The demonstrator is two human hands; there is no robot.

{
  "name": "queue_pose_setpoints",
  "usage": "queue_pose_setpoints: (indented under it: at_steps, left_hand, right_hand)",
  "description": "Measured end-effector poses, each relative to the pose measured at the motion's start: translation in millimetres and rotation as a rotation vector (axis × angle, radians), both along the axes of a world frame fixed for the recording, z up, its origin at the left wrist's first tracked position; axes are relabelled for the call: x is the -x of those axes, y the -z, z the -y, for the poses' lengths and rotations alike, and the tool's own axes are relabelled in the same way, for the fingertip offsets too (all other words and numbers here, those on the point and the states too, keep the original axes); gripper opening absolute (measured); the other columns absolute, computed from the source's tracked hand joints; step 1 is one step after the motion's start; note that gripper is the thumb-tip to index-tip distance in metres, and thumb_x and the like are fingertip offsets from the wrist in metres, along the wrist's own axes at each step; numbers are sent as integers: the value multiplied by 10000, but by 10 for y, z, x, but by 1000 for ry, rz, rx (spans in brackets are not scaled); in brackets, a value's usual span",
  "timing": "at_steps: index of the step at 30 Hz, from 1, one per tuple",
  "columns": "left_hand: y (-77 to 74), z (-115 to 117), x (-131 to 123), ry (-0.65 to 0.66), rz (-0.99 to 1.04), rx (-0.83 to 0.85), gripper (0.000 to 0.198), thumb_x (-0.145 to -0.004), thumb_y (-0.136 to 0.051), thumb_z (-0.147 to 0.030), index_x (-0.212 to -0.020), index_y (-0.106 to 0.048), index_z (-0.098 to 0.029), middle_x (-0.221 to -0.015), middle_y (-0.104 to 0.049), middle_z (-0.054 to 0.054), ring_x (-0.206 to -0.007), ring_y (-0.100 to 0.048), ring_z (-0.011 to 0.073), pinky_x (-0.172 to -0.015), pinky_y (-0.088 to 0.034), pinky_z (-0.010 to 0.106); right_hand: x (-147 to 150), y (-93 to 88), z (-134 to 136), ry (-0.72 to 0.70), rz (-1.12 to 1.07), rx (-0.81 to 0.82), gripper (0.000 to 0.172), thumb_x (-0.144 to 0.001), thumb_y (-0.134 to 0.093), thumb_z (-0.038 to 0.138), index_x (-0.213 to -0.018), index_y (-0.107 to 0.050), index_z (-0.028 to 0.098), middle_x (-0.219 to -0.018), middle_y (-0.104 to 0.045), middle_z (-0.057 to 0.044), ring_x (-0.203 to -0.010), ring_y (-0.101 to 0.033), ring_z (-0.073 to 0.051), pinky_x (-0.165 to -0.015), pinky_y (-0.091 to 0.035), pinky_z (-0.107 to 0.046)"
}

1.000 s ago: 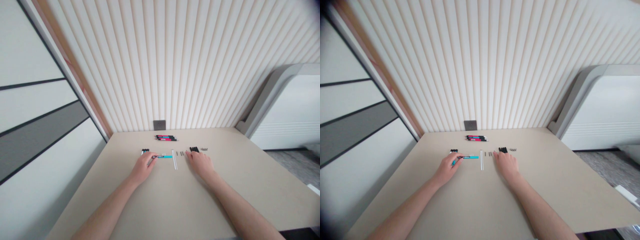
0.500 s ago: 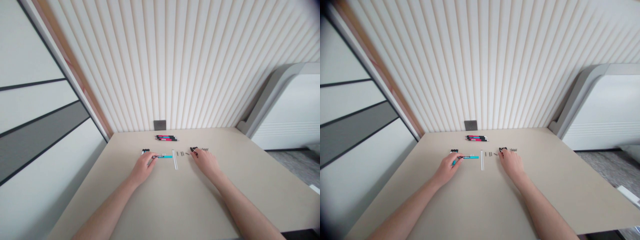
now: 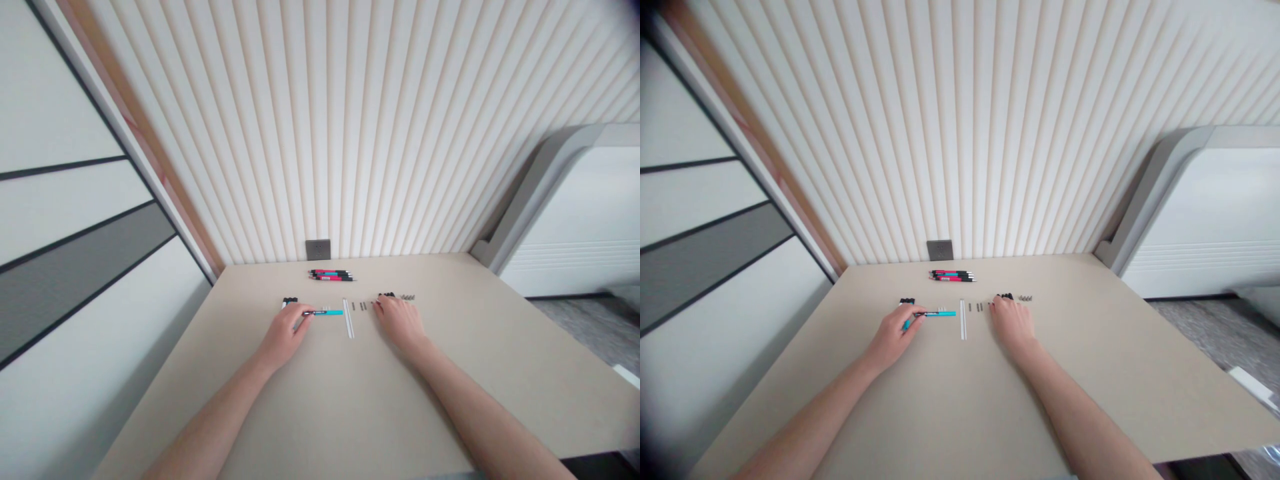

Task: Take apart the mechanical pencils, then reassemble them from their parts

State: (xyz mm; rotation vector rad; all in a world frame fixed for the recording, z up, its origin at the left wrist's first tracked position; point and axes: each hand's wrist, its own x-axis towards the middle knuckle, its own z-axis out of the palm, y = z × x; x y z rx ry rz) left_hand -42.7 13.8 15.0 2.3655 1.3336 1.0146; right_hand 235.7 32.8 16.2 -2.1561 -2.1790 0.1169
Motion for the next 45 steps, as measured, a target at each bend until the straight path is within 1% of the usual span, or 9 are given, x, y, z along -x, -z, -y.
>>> queue_pose_setpoints:
  at_steps: [2,5,12,15,19,26,33,43,45]
  left_hand:
    - [5,-3,3,4,-1,2,148,-944,-477,-245,-1002,-609,-214,-930,-672,47,-880,-623,194,-828,-490,329]
    - [16,-8,8,12,-5,-2,146,-946,-477,-240,-1010,-605,-209,-932,-668,46,-885,-618,194,-831,-484,329]
    - [18,-8,19,15,1,-12,152,-948,-472,-245,-1016,-605,-214,-936,-665,50,-898,-616,199,-837,-483,336]
    - [7,-2,17,15,2,-18,152,-943,-479,-244,-1015,-609,-214,-927,-667,47,-890,-619,198,-829,-487,334]
    - [0,1,9,10,6,-31,151,-937,-488,-250,-1006,-617,-216,-925,-676,49,-876,-623,200,-827,-494,341]
    - [3,1,9,5,-3,-24,149,-939,-487,-244,-1010,-615,-215,-932,-674,45,-883,-622,196,-834,-494,336]
    - [13,-4,11,5,-4,-14,154,-943,-483,-253,-1014,-616,-216,-950,-679,57,-895,-620,199,-849,-493,351]
    - [8,-4,12,4,-9,-15,146,-942,-483,-251,-1004,-612,-219,-933,-672,47,-886,-622,199,-837,-492,338]
    - [7,-4,12,7,-8,-14,147,-941,-484,-253,-1007,-611,-220,-932,-671,48,-891,-621,201,-835,-491,337]
  right_hand:
    - [19,7,-11,16,3,-4,332,-985,-373,351,-959,-660,186,-979,-713,-108,-889,-679,-234,-700,-432,-289]
    - [61,-2,-13,27,-16,-3,333,-988,-369,354,-978,-654,183,-1003,-707,-110,-906,-671,-222,-718,-429,-282]
    - [75,-15,6,-18,-72,-32,366,-995,-351,404,-974,-657,203,-1032,-704,-88,-896,-666,-209,-692,-415,-270]
    - [39,0,5,-26,-92,-51,335,-999,-348,358,-1076,-649,234,-1082,-700,-72,-925,-662,-206,-705,-416,-270]
    - [25,-2,1,-52,-105,-29,327,-993,-371,324,-1195,-625,282,-1148,-681,-60,-986,-647,-200,-744,-422,-266]
    - [34,-1,5,-91,-97,-11,326,-987,-379,310,-1157,-656,328,-1101,-693,-32,-946,-653,-196,-720,-417,-264]
    - [36,-10,18,-110,-114,-4,325,-978,-390,297,-1154,-661,325,-1133,-688,-27,-976,-644,-197,-722,-418,-263]
    - [30,-9,21,-139,-114,2,315,-965,-420,279,-1152,-666,340,-1111,-693,-24,-965,-646,-199,-713,-412,-253]
    - [27,-8,27,-146,-131,-15,312,-968,-417,303,-1166,-657,330,-1110,-689,-27,-967,-643,-200,-720,-414,-252]
